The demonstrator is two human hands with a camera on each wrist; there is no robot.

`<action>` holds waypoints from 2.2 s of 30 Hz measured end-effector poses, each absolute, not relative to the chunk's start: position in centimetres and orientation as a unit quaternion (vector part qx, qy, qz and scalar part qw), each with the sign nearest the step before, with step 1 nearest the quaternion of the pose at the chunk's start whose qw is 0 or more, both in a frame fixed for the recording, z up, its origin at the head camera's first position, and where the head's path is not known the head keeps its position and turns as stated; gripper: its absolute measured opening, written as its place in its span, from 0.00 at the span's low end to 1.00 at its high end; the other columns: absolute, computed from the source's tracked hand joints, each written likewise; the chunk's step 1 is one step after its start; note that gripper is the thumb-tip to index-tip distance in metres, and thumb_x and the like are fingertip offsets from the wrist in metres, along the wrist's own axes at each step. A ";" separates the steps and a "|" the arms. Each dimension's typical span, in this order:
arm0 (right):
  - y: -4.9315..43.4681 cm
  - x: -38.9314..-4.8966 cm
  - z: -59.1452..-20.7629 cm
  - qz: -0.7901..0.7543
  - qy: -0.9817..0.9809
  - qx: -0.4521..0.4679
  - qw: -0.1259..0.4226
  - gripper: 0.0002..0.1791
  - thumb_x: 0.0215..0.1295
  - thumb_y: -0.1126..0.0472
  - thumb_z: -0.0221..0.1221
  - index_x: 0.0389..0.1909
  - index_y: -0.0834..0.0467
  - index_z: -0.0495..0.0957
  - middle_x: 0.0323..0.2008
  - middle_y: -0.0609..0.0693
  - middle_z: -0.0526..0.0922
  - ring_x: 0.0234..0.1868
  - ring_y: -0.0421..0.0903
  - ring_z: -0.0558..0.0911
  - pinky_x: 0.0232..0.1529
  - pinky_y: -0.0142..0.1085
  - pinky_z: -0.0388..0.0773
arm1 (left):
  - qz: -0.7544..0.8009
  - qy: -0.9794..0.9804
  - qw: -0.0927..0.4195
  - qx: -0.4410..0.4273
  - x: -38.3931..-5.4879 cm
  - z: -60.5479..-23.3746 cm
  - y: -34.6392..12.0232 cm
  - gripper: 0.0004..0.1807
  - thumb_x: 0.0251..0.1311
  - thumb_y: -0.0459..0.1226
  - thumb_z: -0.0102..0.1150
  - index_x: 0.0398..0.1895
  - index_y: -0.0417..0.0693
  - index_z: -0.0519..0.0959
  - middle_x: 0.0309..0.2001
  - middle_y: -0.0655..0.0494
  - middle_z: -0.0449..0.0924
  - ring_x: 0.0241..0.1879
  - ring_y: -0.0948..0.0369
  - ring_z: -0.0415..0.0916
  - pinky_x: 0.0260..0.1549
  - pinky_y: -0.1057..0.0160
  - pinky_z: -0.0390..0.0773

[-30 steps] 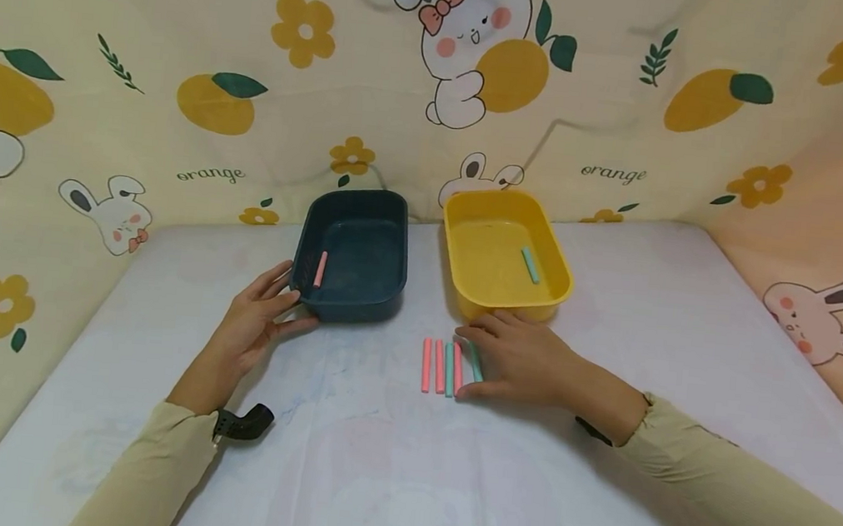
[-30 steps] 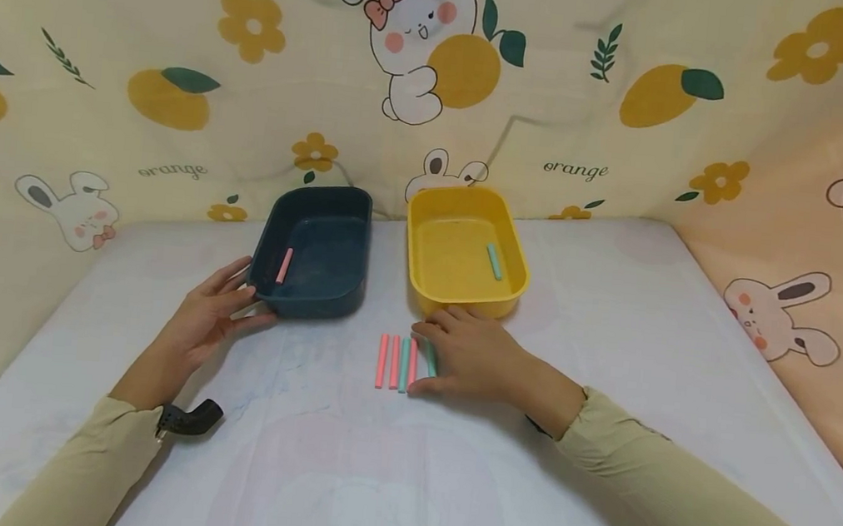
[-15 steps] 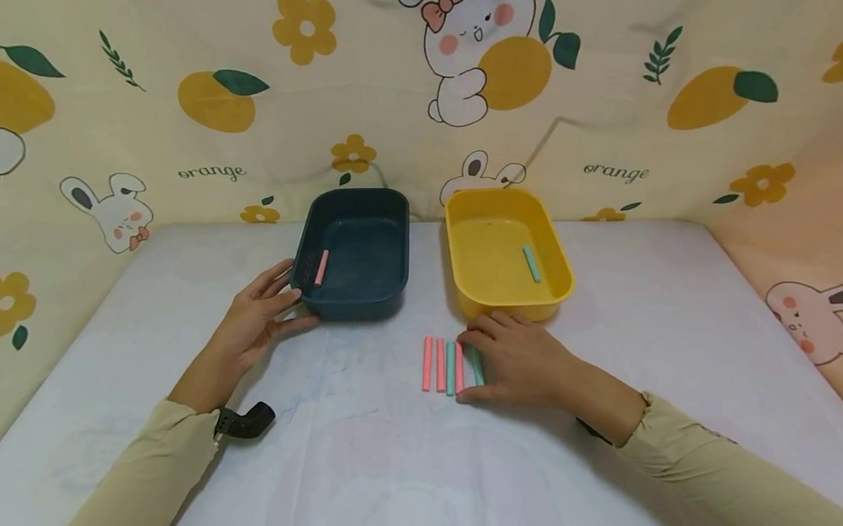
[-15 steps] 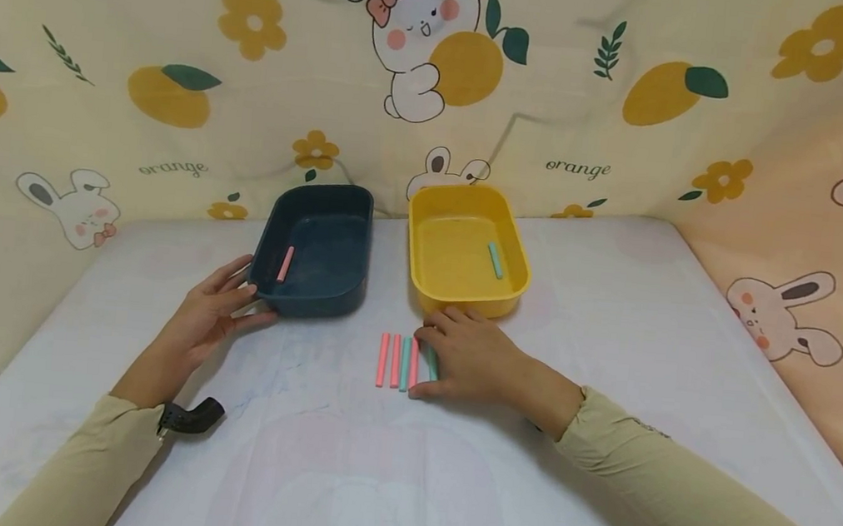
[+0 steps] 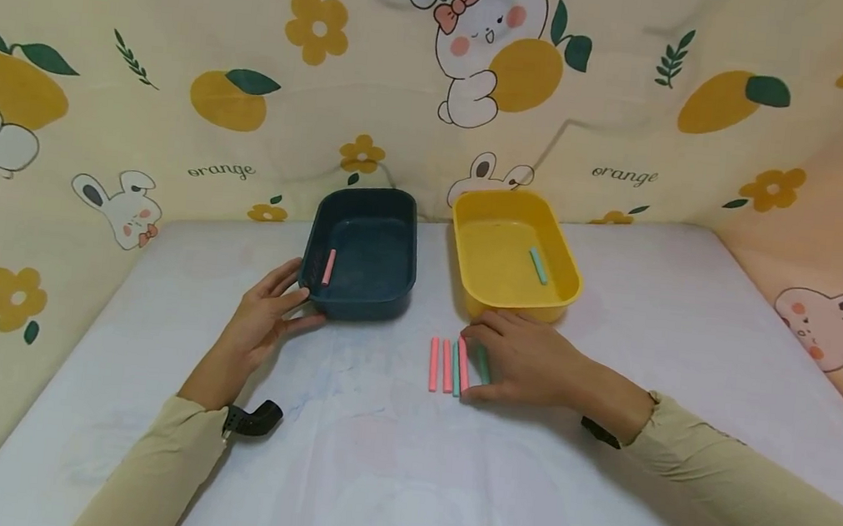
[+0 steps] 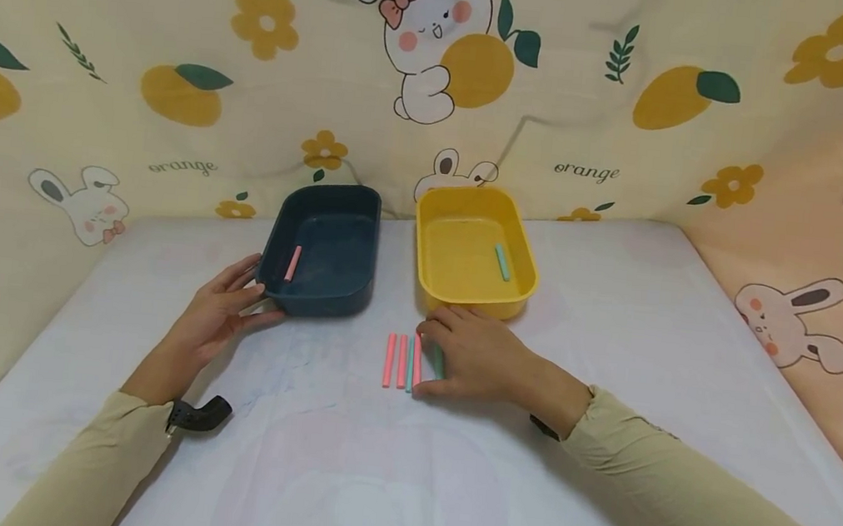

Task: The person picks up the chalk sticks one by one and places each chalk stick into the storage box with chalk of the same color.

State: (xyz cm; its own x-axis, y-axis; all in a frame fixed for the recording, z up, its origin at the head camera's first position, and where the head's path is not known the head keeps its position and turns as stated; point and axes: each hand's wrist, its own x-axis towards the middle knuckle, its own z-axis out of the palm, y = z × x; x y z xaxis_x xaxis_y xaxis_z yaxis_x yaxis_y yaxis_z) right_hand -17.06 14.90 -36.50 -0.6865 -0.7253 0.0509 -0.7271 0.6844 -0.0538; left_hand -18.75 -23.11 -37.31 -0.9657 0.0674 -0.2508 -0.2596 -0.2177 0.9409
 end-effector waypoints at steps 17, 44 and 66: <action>13.4 -17.5 -34.2 0.075 -0.905 0.416 0.043 0.45 0.51 0.25 0.63 0.64 0.50 0.74 0.58 0.46 0.77 0.58 0.46 0.76 0.62 0.43 0.76 | 0.778 0.614 0.108 -0.079 -18.6 -37.1 -23.4 0.37 0.71 0.30 0.52 0.79 0.59 0.53 0.81 0.57 0.45 0.68 0.54 0.67 0.50 0.55 0.85; 10.1 -20.5 -31.6 0.106 -0.908 0.405 0.014 0.43 0.55 0.24 0.59 0.64 0.48 0.73 0.59 0.44 0.76 0.58 0.46 0.77 0.59 0.42 0.78 | 0.785 0.604 0.105 -0.090 -18.7 -37.3 -23.2 0.35 0.72 0.30 0.49 0.78 0.61 0.55 0.81 0.57 0.45 0.70 0.54 0.65 0.49 0.55 0.85; 6.2 -23.9 -31.4 0.094 -0.918 0.384 -0.023 0.45 0.56 0.24 0.57 0.67 0.48 0.71 0.65 0.47 0.72 0.63 0.46 0.73 0.64 0.42 0.75 | 0.791 0.597 0.102 -0.086 -18.5 -37.7 -23.2 0.36 0.71 0.30 0.52 0.78 0.60 0.56 0.81 0.57 0.45 0.67 0.58 0.68 0.49 0.56 0.85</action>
